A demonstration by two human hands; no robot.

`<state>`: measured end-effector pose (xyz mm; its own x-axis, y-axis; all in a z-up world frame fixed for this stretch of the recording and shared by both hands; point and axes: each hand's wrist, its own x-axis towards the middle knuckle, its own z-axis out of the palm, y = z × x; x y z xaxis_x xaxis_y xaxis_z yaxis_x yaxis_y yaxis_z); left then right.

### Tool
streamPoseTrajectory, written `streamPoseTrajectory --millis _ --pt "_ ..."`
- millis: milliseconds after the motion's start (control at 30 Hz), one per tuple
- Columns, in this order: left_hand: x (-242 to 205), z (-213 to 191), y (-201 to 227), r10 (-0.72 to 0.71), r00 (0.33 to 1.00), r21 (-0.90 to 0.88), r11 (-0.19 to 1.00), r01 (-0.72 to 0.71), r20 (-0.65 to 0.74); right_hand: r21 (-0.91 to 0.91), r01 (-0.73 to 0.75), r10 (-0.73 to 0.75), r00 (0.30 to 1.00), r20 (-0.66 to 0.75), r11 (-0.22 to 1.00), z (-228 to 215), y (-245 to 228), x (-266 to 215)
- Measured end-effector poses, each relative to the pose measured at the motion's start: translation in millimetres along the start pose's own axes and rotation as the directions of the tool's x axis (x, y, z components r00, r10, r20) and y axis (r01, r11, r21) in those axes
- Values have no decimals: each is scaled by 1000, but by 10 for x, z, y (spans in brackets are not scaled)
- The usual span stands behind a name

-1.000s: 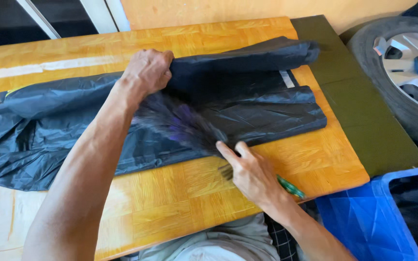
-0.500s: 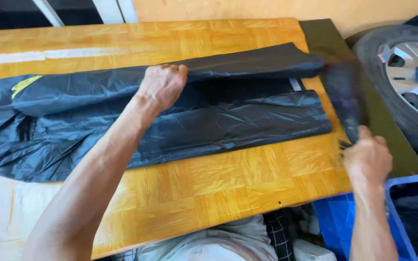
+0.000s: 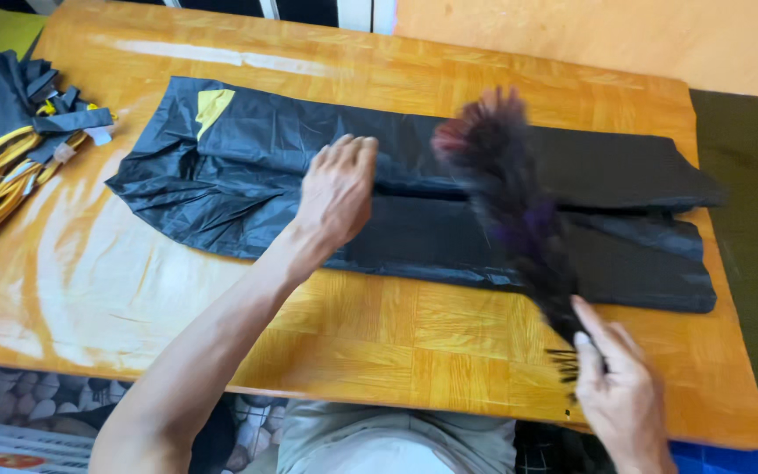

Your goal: The person unfolds a black protective case on a table, uses a duster to clean the table and the unfolded case, and then smooths out the material by hand.

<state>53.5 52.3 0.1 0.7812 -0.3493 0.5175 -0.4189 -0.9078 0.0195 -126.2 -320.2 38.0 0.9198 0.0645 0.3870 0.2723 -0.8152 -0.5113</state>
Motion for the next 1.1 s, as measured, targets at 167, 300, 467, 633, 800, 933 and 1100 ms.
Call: streamPoseTrajectory --millis 167,300,467,633,800,933,1100 --pt "-1041 -230 -287 -323 944 138 934 329 -65 -57 252 -240 957 160 966 612 -533 183" --pt "-1378 -357 -420 -366 924 144 926 349 112 -106 314 -253 889 381 943 1075 -888 205" --pt "-1405 -375 -372 -440 872 185 895 406 217 -360 311 -147 897 416 880 1244 -705 52" --pt "-1347 -453 -359 -449 842 106 893 438 298 -627 -85 383 852 358 775 246 35 -63" --pt "-1327 -503 -375 -476 810 97 876 473 343 -770 -475 814 573 96 425 -639 836 -103" --pt "-1302 -527 -357 -482 785 86 867 490 390 -776 -506 686 715 -132 378 -921 1586 103" --pt "-1281 -530 -381 -522 737 108 840 532 429 -705 -600 673 701 -235 378 -903 2630 399"
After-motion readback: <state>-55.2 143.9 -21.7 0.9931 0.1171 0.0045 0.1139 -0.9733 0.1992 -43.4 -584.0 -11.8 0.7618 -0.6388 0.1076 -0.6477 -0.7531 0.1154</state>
